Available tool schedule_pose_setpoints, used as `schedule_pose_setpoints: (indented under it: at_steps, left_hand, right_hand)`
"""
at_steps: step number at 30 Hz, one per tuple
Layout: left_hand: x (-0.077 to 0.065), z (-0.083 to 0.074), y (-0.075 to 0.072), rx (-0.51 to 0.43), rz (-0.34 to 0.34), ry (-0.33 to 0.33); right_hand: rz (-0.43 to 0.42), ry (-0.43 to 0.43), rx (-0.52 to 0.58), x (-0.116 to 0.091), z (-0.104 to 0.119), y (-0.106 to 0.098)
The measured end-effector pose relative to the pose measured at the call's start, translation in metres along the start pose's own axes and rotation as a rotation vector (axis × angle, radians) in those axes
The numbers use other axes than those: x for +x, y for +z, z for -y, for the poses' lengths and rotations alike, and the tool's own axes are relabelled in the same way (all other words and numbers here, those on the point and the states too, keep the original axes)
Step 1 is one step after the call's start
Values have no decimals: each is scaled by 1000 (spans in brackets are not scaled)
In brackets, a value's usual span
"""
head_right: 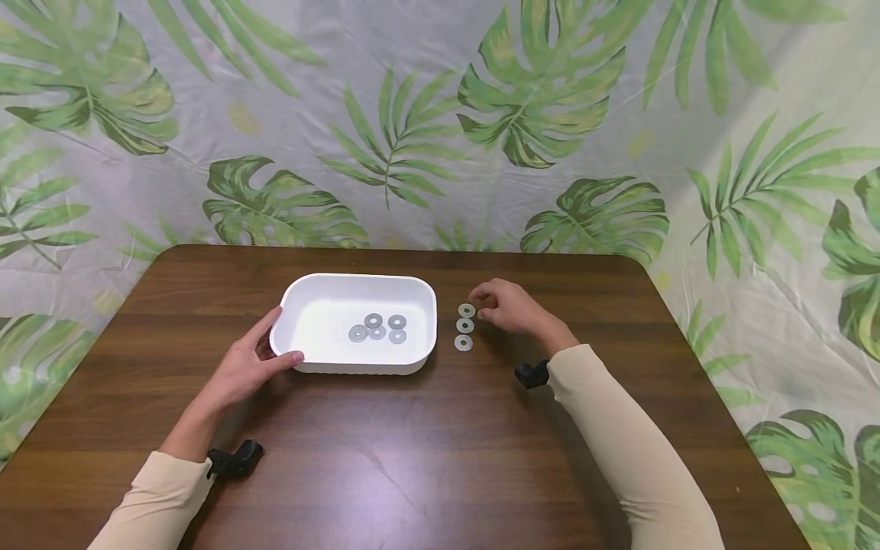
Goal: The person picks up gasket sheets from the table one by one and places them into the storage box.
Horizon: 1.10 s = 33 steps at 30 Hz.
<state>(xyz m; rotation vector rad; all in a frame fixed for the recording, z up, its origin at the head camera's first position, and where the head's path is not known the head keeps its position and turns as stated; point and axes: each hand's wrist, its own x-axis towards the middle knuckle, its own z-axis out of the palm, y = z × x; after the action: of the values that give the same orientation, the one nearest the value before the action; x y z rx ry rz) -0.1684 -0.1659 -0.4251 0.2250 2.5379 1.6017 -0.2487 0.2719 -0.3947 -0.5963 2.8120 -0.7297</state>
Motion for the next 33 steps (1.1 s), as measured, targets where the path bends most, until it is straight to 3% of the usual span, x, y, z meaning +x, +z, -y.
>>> schedule_pose_setpoints:
  at_steps: [10,19,33]
  left_hand:
    - [-1,3,1,-27,7,6]
    - [0,1,-1,-29,5,11]
    - [0,0,-1,-39,13,-3]
  right_hand:
    - [1,-18,-18,25,-7,14]
    - [110,-71,-115,35,-9,19]
    - [80,-91,-142,39,-15,24]
